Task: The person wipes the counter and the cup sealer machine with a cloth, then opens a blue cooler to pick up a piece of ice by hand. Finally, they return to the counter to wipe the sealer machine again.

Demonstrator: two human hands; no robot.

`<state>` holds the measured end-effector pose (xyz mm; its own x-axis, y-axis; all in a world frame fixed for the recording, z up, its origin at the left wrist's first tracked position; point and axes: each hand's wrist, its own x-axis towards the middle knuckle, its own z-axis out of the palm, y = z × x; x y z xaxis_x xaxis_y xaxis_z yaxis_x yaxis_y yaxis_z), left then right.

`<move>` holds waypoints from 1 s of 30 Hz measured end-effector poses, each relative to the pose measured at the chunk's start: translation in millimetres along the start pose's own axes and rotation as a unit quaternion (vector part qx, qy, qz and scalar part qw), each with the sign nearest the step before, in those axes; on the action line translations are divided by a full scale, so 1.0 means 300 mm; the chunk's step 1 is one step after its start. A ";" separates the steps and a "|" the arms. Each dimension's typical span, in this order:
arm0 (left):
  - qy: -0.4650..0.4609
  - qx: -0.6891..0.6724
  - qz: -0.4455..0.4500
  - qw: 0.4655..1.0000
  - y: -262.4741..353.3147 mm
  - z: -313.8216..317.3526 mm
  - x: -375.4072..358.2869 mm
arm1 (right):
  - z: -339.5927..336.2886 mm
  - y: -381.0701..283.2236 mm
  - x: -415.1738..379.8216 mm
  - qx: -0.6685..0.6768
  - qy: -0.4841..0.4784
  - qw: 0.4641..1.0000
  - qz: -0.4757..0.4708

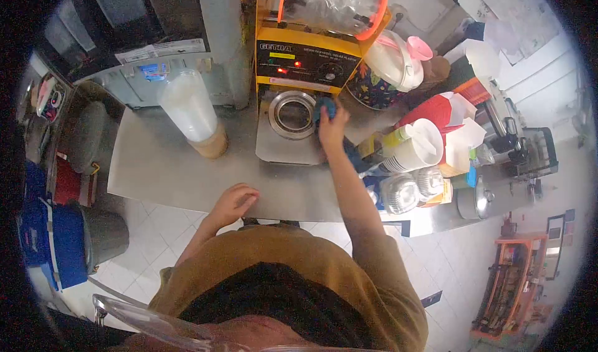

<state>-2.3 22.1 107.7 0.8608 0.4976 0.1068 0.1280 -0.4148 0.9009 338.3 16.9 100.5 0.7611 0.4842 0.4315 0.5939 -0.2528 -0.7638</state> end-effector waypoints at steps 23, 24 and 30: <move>0.326 0.229 0.052 0.916 -0.316 0.050 -0.084 | -0.090 -0.459 -0.018 -0.031 -0.019 0.993 -0.112; 0.326 0.231 0.054 0.915 -0.316 0.054 -0.084 | 0.009 -0.387 -0.008 -0.056 -0.045 0.978 -0.198; 0.324 0.245 0.048 0.913 -0.284 0.046 -0.081 | 0.183 -0.333 -0.014 -0.165 -0.169 0.934 -0.268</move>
<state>-27.4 34.8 22.6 0.4284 0.7213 0.5442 0.4087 -0.6918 0.5953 261.5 86.1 148.7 0.2397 0.8379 0.4904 0.9562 -0.1164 -0.2685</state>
